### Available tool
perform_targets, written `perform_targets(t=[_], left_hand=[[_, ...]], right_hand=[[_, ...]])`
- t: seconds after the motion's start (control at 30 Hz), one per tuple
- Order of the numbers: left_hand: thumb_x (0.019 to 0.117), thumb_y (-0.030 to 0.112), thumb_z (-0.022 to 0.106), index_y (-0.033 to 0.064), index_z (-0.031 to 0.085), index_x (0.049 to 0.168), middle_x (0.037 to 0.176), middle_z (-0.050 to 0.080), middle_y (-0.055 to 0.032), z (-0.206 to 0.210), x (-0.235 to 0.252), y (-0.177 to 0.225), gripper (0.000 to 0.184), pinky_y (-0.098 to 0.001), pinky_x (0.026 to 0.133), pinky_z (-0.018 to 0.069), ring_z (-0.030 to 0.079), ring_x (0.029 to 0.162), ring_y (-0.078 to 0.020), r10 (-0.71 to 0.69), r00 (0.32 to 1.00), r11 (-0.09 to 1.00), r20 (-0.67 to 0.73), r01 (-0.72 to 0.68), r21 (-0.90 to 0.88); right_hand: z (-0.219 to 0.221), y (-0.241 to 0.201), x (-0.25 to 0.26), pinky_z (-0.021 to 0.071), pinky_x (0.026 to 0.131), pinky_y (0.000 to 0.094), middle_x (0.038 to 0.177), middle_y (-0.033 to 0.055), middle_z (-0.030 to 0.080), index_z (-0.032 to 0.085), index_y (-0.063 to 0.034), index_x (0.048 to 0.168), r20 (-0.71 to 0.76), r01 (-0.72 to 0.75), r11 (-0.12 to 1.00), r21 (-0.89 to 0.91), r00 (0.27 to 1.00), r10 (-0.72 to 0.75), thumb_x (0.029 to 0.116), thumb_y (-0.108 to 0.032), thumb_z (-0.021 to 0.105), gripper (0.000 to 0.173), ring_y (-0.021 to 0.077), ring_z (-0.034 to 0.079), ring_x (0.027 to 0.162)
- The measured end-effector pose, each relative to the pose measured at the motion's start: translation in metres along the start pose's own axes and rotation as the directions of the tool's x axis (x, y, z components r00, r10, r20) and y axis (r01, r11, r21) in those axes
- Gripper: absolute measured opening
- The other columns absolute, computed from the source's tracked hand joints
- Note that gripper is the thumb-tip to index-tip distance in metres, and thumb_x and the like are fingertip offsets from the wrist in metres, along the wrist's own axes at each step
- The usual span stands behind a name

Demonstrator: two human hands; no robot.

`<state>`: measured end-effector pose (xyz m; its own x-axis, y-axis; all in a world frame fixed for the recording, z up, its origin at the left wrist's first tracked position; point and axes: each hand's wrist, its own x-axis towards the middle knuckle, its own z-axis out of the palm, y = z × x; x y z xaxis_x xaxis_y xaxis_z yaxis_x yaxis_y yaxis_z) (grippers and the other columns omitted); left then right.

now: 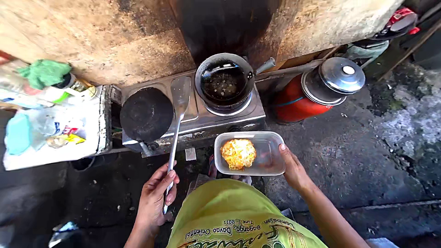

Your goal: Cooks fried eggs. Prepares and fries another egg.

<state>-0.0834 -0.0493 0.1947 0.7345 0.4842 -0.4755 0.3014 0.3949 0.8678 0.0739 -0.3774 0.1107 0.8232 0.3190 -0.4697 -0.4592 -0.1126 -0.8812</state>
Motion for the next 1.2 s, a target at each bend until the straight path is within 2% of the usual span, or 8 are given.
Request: perform_targets(t=[0.2, 0.4, 0.47, 0.63, 0.8, 0.93, 1.07, 1.2], left_hand=[[0.1016, 0.000, 0.055, -0.0035, 0.061, 0.131, 0.079, 0.066, -0.0054, -0.033, -0.019, 0.004, 0.030, -0.0133, 0.037, 0.0412, 0.049, 0.044, -0.0017, 0.078, 0.960, 0.995, -0.268, -0.091, -0.035], [0.1008, 0.001, 0.058, -0.0043, 0.061, 0.129, 0.078, 0.067, -0.0042, -0.108, -0.019, 0.013, 0.029, -0.0145, 0.038, 0.0424, 0.051, 0.044, -0.0030, 0.218, 0.876, 0.974, -0.431, -0.226, 0.034], [0.1001, 0.002, 0.059, -0.0038, 0.061, 0.129, 0.077, 0.067, -0.0022, -0.145, -0.016, 0.019, 0.029, -0.0144, 0.038, 0.0431, 0.052, 0.044, -0.0023, 0.285, 0.828, 0.956, -0.482, -0.279, 0.087], [0.0987, 0.001, 0.057, -0.0043, 0.060, 0.130, 0.074, 0.067, -0.0003, -0.263, 0.017, 0.035, 0.031, -0.0149, 0.037, 0.0440, 0.053, 0.044, -0.0021, 0.389, 0.739, 0.910, -0.550, -0.403, 0.102], [0.0987, 0.002, 0.058, -0.0033, 0.062, 0.122, 0.070, 0.066, 0.0019, -0.392, 0.056, 0.054, 0.024, -0.0153, 0.037, 0.0444, 0.053, 0.044, -0.0018, 0.397, 0.708, 0.903, -0.584, -0.415, 0.111], [0.0987, 0.004, 0.057, 0.0000, 0.063, 0.111, 0.066, 0.064, 0.0036, -0.468, 0.072, 0.069, 0.014, -0.0151, 0.037, 0.0444, 0.053, 0.042, -0.0015, 0.343, 0.695, 0.927, -0.632, -0.359, 0.108], [0.0987, 0.004, 0.059, -0.0006, 0.063, 0.110, 0.066, 0.065, 0.0030, -0.521, 0.090, 0.070, 0.013, -0.0150, 0.037, 0.0445, 0.054, 0.043, -0.0018, 0.320, 0.678, 0.935, -0.662, -0.339, 0.104], [0.1005, 0.004, 0.059, -0.0016, 0.063, 0.111, 0.065, 0.064, 0.0020, -0.543, 0.104, 0.066, 0.012, -0.0149, 0.036, 0.0436, 0.053, 0.042, -0.0020, 0.260, 0.650, 0.944, -0.714, -0.326, 0.048]], right_hand=[[0.068, -0.019, 0.026, 0.0670, 0.075, 0.0423, 0.106, 0.0142, 0.076, 0.033, -0.0040, 0.156, 0.228, 0.011, 1.000, -0.024, 0.974, -0.005, 0.1118, -0.036, 0.023, 0.056, 0.0275, 0.077, 0.083], [0.190, -0.071, 0.069, 0.0659, 0.075, 0.0386, 0.120, 0.0122, 0.071, 0.045, -0.0022, 0.148, 0.417, 0.177, 0.958, -0.228, 0.906, -0.068, 0.1127, -0.032, 0.032, 0.048, 0.0218, 0.076, 0.088], [0.242, -0.091, 0.088, 0.0653, 0.076, 0.0366, 0.123, 0.0119, 0.069, 0.049, -0.0041, 0.147, 0.475, 0.260, 0.918, -0.300, 0.875, -0.093, 0.1134, -0.030, 0.034, 0.045, 0.0185, 0.075, 0.090], [0.406, -0.138, 0.147, 0.0597, 0.083, 0.0424, 0.129, 0.0115, 0.067, 0.049, -0.0104, 0.150, 0.601, 0.307, 0.864, -0.399, 0.799, -0.006, 0.1134, -0.037, 0.037, 0.047, 0.0220, 0.071, 0.097], [0.567, -0.140, 0.226, 0.0619, 0.079, 0.0477, 0.131, 0.0134, 0.066, 0.052, -0.0120, 0.147, 0.657, 0.292, 0.830, -0.476, 0.745, 0.114, 0.1120, -0.042, 0.040, 0.047, 0.0284, 0.072, 0.099], [0.663, -0.124, 0.271, 0.0575, 0.084, 0.0541, 0.132, 0.0202, 0.065, 0.054, -0.0100, 0.147, 0.654, 0.398, 0.679, -0.617, 0.739, 0.162, 0.1119, -0.042, 0.041, 0.049, 0.0343, 0.070, 0.103], [0.710, -0.112, 0.303, 0.0509, 0.090, 0.0612, 0.114, 0.0268, 0.070, 0.059, -0.0037, 0.141, 0.671, 0.573, 0.399, -0.716, 0.722, 0.169, 0.1122, -0.041, 0.041, 0.050, 0.0411, 0.069, 0.098], [0.734, -0.107, 0.321, 0.0396, 0.108, 0.0653, 0.124, 0.0299, 0.067, 0.065, 0.0012, 0.134, 0.681, 0.647, 0.226, -0.728, 0.719, 0.135, 0.1123, -0.038, 0.042, 0.050, 0.0460, 0.062, 0.122]])
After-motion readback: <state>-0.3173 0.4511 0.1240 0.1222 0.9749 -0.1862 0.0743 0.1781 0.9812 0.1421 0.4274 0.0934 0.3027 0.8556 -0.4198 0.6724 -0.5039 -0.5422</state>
